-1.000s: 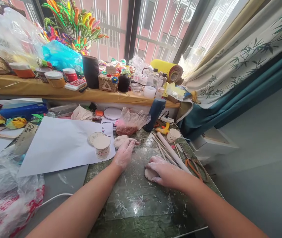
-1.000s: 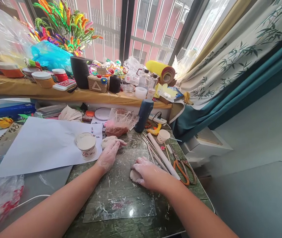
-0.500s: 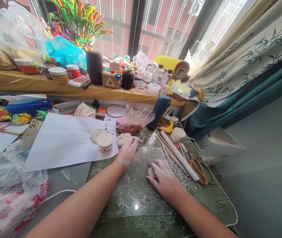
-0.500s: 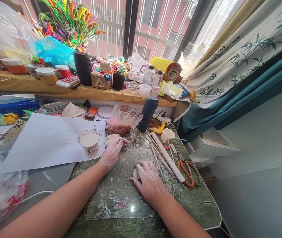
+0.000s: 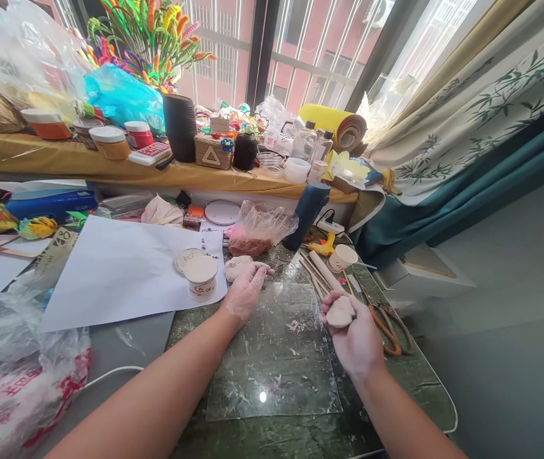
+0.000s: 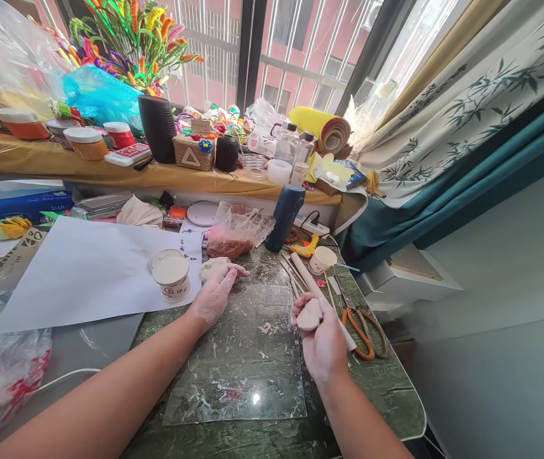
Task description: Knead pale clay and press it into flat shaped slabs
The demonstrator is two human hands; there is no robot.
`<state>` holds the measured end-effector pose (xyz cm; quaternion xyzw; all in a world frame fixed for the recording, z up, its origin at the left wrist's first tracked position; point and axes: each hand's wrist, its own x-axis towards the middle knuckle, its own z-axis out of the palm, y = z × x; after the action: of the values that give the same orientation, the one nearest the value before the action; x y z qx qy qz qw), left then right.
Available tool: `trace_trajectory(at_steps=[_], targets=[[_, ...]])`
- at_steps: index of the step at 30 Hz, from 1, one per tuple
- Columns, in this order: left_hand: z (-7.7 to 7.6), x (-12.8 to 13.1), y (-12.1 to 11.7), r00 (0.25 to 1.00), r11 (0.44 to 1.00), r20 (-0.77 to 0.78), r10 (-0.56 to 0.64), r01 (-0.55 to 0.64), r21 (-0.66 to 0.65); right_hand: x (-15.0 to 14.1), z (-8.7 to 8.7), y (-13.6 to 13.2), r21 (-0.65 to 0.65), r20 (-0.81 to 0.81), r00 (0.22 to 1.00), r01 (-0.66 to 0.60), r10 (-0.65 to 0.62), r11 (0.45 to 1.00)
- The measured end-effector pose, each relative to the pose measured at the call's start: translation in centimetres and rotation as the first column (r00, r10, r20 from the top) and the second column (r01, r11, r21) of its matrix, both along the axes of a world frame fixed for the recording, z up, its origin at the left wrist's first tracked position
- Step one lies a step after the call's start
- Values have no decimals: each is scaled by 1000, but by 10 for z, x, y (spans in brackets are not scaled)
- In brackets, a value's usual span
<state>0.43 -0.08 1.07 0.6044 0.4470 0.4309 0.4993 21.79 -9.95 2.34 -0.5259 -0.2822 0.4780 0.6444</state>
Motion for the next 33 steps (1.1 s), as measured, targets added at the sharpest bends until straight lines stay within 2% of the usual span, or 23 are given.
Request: trace_trajectory(at_steps=[1, 3, 7, 9, 15, 17, 19, 23, 25, 27, 29, 30, 33], targets=[[0, 0, 0, 1000, 1000, -2, 0, 0, -1, 1, 6, 4, -37, -154, 988, -15, 9, 999], [0, 1, 0, 1000, 1000, -16, 1, -1, -3, 0, 16, 8, -103, -347, 937, -83, 42, 991], [-1, 1, 0, 1000, 1000, -18, 0, 0, -3, -9, 22, 8, -189, -504, 861, -184, 65, 965], [-2, 1, 0, 1000, 1000, -14, 0, 0, 1, -15, 18, 9, -187, -507, 858, -197, 78, 962], [-6, 1, 1, 1000, 1000, 21, -3, 2, 10, -23, 1, 15, -183, -392, 914, -190, 106, 965], [-7, 1, 1, 999, 1000, 45, -19, 20, -9, -22, 3, 14, -173, -365, 920, -217, 142, 961], [-7, 1, 1, 999, 999, 35, -25, 25, -22, -20, 9, 13, -110, -332, 924, -239, 191, 965], [-4, 0, 0, 999, 1000, -24, -21, 21, -3, -21, 24, 11, 79, -148, 954, -250, 260, 965], [-2, 0, -1, 999, 1000, -37, -24, 24, 13, -25, 22, 10, 113, -18, 965, -258, 262, 959], [-1, 0, -1, 999, 999, -38, -27, 28, 22, -30, 11, 8, 93, 131, 951, -292, 279, 952], [-2, 1, -1, 999, 999, -31, -28, 29, 27, -33, -5, 6, 26, 350, 882, -348, 317, 937], [-3, 1, -1, 999, 999, -26, -29, 30, 26, -33, -12, 6, -9, 475, 819, -361, 322, 933], [-7, 1, 1, 999, 999, -15, -33, 34, 17, -28, -23, 7, -58, 779, 574, -336, 253, 940]])
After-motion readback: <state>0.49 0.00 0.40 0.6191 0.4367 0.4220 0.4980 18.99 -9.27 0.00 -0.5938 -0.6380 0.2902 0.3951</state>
